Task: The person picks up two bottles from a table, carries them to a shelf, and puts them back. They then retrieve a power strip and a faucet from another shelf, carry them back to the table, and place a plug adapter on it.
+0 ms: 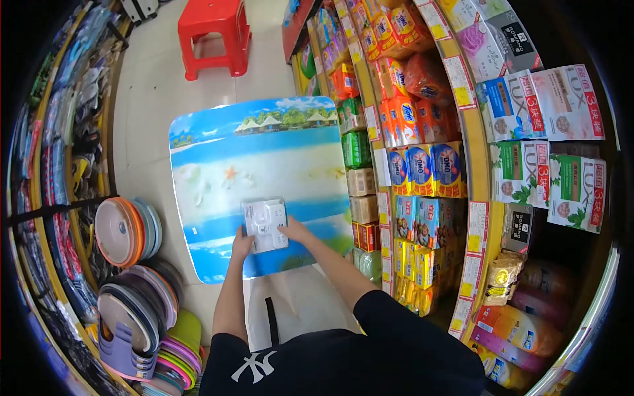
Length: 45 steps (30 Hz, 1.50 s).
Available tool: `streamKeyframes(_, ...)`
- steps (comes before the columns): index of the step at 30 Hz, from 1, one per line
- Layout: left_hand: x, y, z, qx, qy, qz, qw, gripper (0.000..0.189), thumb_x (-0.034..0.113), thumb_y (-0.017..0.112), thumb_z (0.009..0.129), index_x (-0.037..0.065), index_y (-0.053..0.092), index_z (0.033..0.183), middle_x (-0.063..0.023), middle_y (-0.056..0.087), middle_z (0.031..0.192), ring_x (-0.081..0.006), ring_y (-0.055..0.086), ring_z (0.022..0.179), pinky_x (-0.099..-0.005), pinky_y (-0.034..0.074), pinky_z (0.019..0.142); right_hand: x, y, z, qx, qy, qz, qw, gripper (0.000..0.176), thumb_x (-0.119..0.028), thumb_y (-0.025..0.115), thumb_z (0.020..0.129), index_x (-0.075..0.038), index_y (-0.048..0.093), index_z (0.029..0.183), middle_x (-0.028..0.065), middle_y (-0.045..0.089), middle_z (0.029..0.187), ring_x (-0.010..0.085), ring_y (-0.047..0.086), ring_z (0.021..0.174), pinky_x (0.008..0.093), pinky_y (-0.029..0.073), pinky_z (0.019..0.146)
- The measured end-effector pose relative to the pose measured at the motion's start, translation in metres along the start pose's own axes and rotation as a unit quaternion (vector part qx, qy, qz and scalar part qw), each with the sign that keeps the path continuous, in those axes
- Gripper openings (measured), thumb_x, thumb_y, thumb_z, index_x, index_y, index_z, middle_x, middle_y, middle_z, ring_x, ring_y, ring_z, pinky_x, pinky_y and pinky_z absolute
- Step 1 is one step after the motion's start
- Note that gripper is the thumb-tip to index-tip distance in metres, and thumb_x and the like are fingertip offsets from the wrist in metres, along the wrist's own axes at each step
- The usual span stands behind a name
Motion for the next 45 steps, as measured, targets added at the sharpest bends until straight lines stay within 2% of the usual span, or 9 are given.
streamKeyframes(9,0.034,0.026,-0.041,-0.092,-0.079,-0.206,0.971,0.044,0.002,0.054,0.058,0.001,0.048,0.101,-0.0094,0.055,0.083,-0.0196,0.053,0.073,-0.0278,0.043,0.062,0.027,0.012,-0.017,0.025,0.071,0.302,0.950,0.040,-0.022,0.052,0.073,0.001,0.044,0.104,0.0104,0.052,0.097,0.0185,0.050,0.090,0.0296,0.039,0.077)
streamKeyframes(16,0.099,-0.004,-0.124,-0.190,-0.062,-0.295,0.934,0.052,-0.003,0.049,0.059,-0.003,0.037,0.110,-0.0134,0.049,0.101,-0.0248,0.049,0.092,-0.0344,0.040,0.081,-0.065,-0.003,-0.090,0.041,0.041,0.307,0.950,0.040,-0.035,0.042,0.081,-0.002,0.044,0.103,0.0071,0.050,0.094,0.0142,0.046,0.091,0.0279,0.035,0.080)
streamKeyframes(20,0.144,-0.047,-0.176,-0.206,-0.045,-0.418,0.884,0.050,-0.004,0.046,0.060,-0.005,0.037,0.109,-0.0157,0.049,0.102,-0.0284,0.049,0.093,-0.0383,0.039,0.083,-0.127,-0.018,-0.141,-0.057,-0.054,0.368,0.926,0.039,-0.034,0.038,0.083,-0.006,0.040,0.111,0.0068,0.045,0.102,0.0151,0.042,0.095,0.0270,0.032,0.083)
streamKeyframes(24,0.145,-0.050,-0.218,-0.313,-0.093,-0.468,0.821,0.049,-0.002,0.046,0.060,-0.006,0.037,0.108,-0.0172,0.049,0.101,-0.0293,0.051,0.090,-0.0400,0.040,0.081,-0.158,-0.042,-0.195,0.026,-0.177,0.278,0.944,0.045,-0.035,0.036,0.083,-0.007,0.033,0.118,0.0080,0.040,0.113,0.0160,0.041,0.101,0.0281,0.032,0.086)
streamKeyframes(27,0.107,-0.039,-0.204,-0.315,-0.087,-0.412,0.850,0.044,-0.001,0.046,0.060,-0.007,0.040,0.103,-0.0161,0.050,0.096,-0.0281,0.051,0.086,-0.0404,0.042,0.076,-0.172,-0.030,-0.247,-0.118,-0.166,0.570,0.796,0.047,-0.039,0.032,0.084,-0.008,0.030,0.119,0.0085,0.036,0.118,0.0167,0.037,0.107,0.0298,0.031,0.089)
streamKeyframes(30,0.139,-0.006,-0.247,-0.434,-0.095,-0.313,0.839,0.049,-0.006,0.050,0.059,-0.003,0.039,0.107,-0.0142,0.049,0.100,-0.0277,0.050,0.089,-0.0374,0.041,0.078,-0.185,-0.046,-0.342,-0.002,-0.170,0.531,0.830,0.052,-0.043,0.028,0.083,-0.008,0.025,0.122,0.0084,0.033,0.121,0.0169,0.036,0.109,0.0315,0.030,0.091)
streamKeyframes(33,0.177,0.020,-0.309,-0.554,-0.035,-0.182,0.812,0.052,-0.003,0.055,0.059,-0.002,0.038,0.108,-0.0139,0.049,0.103,-0.0265,0.050,0.092,-0.0361,0.040,0.080,-0.143,-0.026,-0.407,0.165,-0.202,0.608,0.750,0.048,-0.037,0.037,0.082,-0.008,0.030,0.119,0.0085,0.041,0.114,0.0136,0.044,0.100,0.0280,0.037,0.084)
streamKeyframes(37,0.160,0.063,-0.347,-0.637,-0.016,-0.027,0.770,0.049,-0.001,0.059,0.058,-0.002,0.043,0.104,-0.0111,0.052,0.097,-0.0211,0.051,0.089,-0.0333,0.041,0.078,-0.065,0.018,-0.463,0.298,-0.271,0.613,0.680,0.067,-0.047,0.042,0.077,-0.008,0.017,0.124,0.0083,0.028,0.124,0.0184,0.031,0.113,0.0335,0.030,0.091)
streamKeyframes(45,0.102,0.152,-0.525,-0.743,0.044,0.127,0.656,0.050,-0.002,0.055,0.063,0.000,0.035,0.109,-0.0109,0.048,0.103,-0.0213,0.049,0.091,-0.0320,0.038,0.081,-0.029,0.130,-0.662,0.562,-0.373,0.608,0.418,0.063,-0.019,0.050,0.077,-0.005,0.012,0.126,0.0095,0.026,0.125,0.0205,0.026,0.115,0.0341,0.022,0.094)
Point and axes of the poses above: each hand's wrist, its own z-axis towards the middle knuckle, its own y-axis out of the palm, x = y × z, the point moved 7 cm from there along z, towards the middle knuckle
